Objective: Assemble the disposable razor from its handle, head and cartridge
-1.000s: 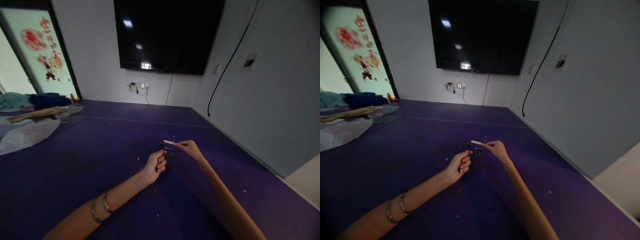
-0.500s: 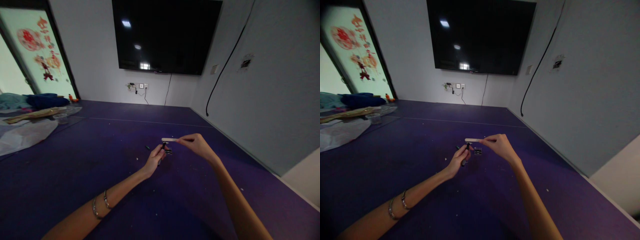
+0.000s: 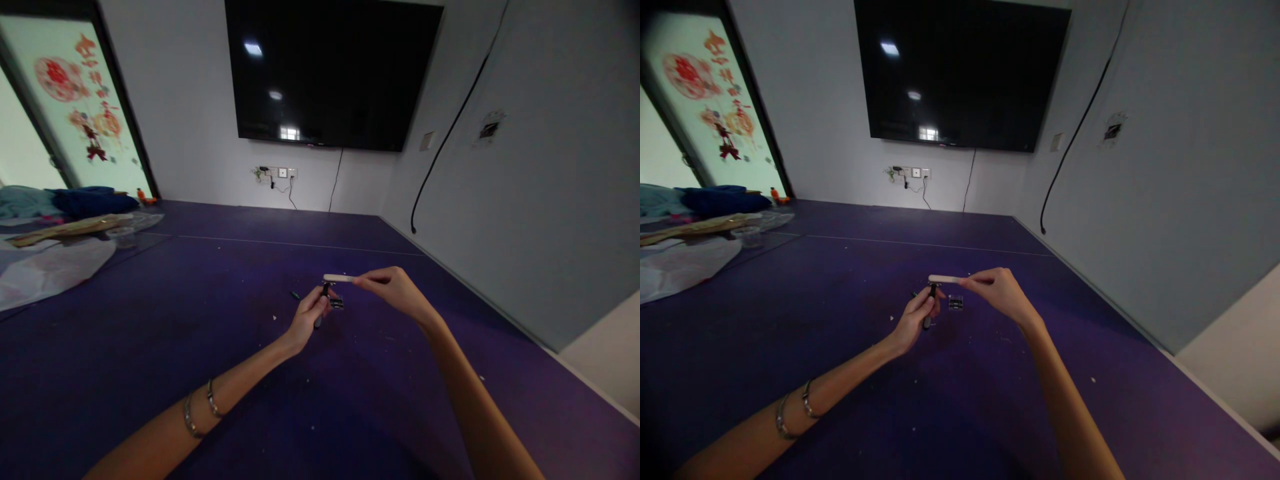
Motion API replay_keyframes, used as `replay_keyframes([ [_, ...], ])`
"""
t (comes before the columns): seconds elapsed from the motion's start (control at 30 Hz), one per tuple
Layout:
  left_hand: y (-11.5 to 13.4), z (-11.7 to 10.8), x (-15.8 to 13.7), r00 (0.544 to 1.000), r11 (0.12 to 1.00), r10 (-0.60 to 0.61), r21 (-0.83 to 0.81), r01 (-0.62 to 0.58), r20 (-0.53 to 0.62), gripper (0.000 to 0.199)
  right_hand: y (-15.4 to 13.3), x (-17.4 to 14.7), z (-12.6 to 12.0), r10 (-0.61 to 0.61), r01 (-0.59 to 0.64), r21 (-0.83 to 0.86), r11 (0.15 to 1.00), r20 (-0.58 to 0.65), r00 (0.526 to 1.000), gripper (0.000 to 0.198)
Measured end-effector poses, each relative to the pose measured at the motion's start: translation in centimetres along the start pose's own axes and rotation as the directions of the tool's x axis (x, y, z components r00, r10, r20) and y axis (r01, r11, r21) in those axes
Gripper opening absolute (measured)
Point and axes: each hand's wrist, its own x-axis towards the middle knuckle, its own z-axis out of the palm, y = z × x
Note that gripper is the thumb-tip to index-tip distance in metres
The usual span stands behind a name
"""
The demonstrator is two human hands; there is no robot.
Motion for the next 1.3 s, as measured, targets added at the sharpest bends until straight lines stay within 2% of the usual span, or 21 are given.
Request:
replay_keyframes([
  [0.1,0.2,0.2,-0.1,1.000,1.000,-0.014,-0.013,0.014,-0.020,0.023,0.4,0.0,-0.3,0.005,-0.004,-0.008,1.000,0.065,0.998,0.043],
  [0.23,0.1,0.2,-0.1,1.000,0.999,-0.020,-0.030,0.019,-0.024,0.022,0.6,-0.1,-0.5,0.001,-0.001,0.008,1.000,0.020,1.000,0.043],
  [0.37,-0.1,0.1,0.1,1.000,0.999,0.003,-0.043,-0.005,-0.027,0.021,0.5,-0.1,-0.5,0.011,-0.013,0.013,1.000,0.130,0.991,0.042],
  [0.5,0.0,0.1,0.1,1.000,0.998,0.004,-0.064,-0.005,-0.020,0.020,0.6,-0.1,-0.5,0.025,-0.025,0.028,0.999,0.024,0.999,0.043],
  [0.63,0.1,0.3,0.0,0.999,0.998,-0.019,-0.065,0.017,-0.030,0.021,0.8,-0.1,-0.6,0.003,-0.006,0.026,1.000,0.115,0.993,0.043],
  [0.8,0.2,0.5,0.0,1.000,0.998,-0.016,-0.063,0.014,-0.023,0.019,1.0,0.0,-0.4,0.012,-0.013,0.045,0.999,0.025,1.000,0.042],
  [0.93,0.7,0.1,0.4,0.998,0.997,-0.022,-0.079,0.017,-0.064,0.019,0.7,-0.4,-1.1,0.019,-0.024,0.042,0.999,0.110,0.994,0.040],
  [1.13,1.9,-0.9,1.1,0.993,0.997,0.008,-0.081,-0.017,-0.117,0.018,-0.1,-0.7,-1.2,0.042,-0.043,0.214,0.976,0.012,0.999,0.038],
  [1.3,2.5,-0.7,1.2,0.993,0.995,0.033,-0.088,-0.043,-0.114,0.018,0.0,0.0,0.5,0.033,-0.008,0.160,0.987,-0.156,0.987,0.040],
])
